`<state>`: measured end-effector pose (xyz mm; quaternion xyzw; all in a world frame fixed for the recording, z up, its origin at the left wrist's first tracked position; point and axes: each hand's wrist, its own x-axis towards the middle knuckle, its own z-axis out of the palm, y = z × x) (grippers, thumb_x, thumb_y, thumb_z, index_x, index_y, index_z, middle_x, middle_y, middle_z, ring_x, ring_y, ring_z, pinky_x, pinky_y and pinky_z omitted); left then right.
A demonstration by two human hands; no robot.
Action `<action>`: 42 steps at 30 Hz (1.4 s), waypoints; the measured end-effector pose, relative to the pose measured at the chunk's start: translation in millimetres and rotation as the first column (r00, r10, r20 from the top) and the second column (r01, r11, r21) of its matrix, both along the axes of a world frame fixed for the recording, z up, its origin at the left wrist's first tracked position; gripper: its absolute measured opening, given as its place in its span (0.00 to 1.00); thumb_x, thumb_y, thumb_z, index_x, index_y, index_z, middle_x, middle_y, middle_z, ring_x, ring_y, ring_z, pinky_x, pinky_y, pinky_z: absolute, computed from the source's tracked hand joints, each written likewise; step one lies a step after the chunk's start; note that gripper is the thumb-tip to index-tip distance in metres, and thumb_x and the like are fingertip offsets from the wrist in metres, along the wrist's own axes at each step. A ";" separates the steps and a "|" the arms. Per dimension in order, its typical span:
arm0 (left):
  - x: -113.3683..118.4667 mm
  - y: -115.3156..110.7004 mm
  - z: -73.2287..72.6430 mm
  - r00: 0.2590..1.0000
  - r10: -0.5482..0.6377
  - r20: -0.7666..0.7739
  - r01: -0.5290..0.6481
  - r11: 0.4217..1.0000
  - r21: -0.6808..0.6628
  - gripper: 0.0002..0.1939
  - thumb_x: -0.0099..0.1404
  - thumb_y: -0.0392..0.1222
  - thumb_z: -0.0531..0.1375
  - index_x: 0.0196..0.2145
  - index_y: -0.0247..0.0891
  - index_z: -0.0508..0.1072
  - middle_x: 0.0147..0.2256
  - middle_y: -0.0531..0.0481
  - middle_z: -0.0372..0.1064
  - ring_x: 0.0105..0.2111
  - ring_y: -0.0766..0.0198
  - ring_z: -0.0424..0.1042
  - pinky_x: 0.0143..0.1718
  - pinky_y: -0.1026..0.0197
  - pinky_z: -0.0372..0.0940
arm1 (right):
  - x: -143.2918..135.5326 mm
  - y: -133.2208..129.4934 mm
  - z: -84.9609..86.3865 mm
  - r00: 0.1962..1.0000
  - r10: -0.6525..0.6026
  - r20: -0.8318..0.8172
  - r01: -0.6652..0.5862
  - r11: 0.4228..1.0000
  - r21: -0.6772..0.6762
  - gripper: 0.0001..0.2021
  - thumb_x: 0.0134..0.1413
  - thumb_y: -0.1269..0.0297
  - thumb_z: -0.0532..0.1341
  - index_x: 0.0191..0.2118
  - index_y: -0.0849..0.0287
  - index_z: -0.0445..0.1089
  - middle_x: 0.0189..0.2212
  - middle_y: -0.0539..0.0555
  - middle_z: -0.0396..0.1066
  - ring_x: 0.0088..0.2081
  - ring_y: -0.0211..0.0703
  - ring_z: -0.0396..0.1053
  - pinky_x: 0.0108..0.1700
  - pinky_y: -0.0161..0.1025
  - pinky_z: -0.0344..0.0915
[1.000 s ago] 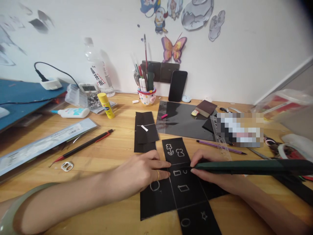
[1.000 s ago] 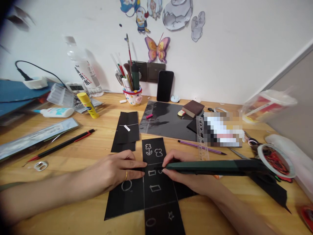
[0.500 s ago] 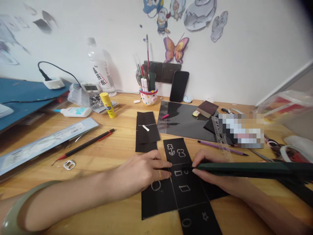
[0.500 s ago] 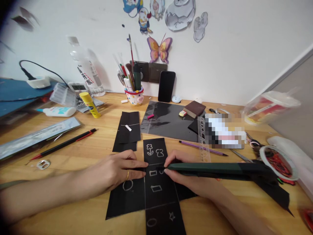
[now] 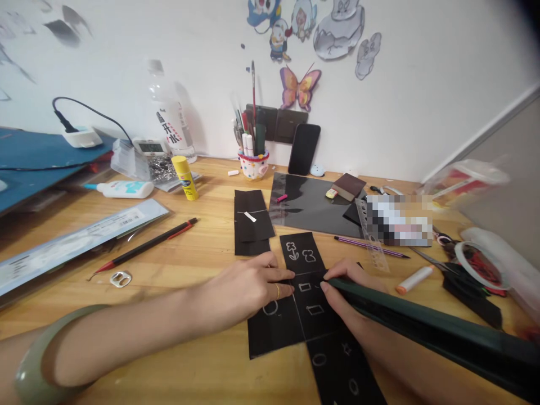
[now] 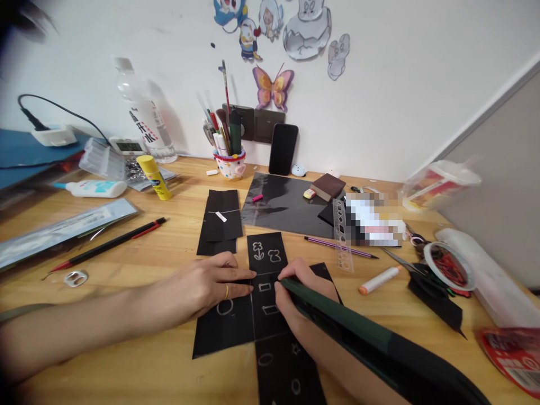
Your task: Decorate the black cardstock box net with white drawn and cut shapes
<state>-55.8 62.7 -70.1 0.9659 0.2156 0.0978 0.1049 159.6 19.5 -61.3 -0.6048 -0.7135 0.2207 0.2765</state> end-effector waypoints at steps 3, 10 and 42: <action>-0.3 -0.2 -0.4 0.999 -0.017 0.035 0.015 0.999 0.038 0.17 0.68 0.35 0.44 0.50 0.37 0.66 0.53 0.51 0.62 0.44 0.60 0.62 0.43 0.60 0.64 | -3.2 -5.0 -5.0 0.999 -0.037 -0.004 0.037 0.997 0.072 0.03 0.52 0.65 0.54 0.28 0.54 0.59 0.20 0.45 0.62 0.22 0.38 0.62 0.23 0.34 0.58; 0.2 0.3 0.1 0.998 -0.056 -0.035 0.060 0.988 0.145 0.18 0.68 0.33 0.43 0.51 0.33 0.65 0.53 0.47 0.63 0.42 0.59 0.63 0.41 0.59 0.65 | -9.5 -10.2 -9.6 0.992 -0.121 0.020 0.116 0.980 0.161 0.04 0.50 0.66 0.56 0.26 0.54 0.61 0.16 0.43 0.62 0.17 0.35 0.61 0.21 0.32 0.57; 0.6 -5.4 -0.6 0.989 -0.085 -0.119 0.112 0.964 0.242 0.19 0.67 0.32 0.46 0.54 0.36 0.62 0.52 0.39 0.62 0.42 0.58 0.66 0.38 0.58 0.68 | -6.8 -3.7 3.5 0.990 -0.133 -0.039 0.133 0.991 0.000 0.04 0.51 0.65 0.54 0.27 0.53 0.59 0.21 0.45 0.62 0.23 0.39 0.63 0.25 0.35 0.60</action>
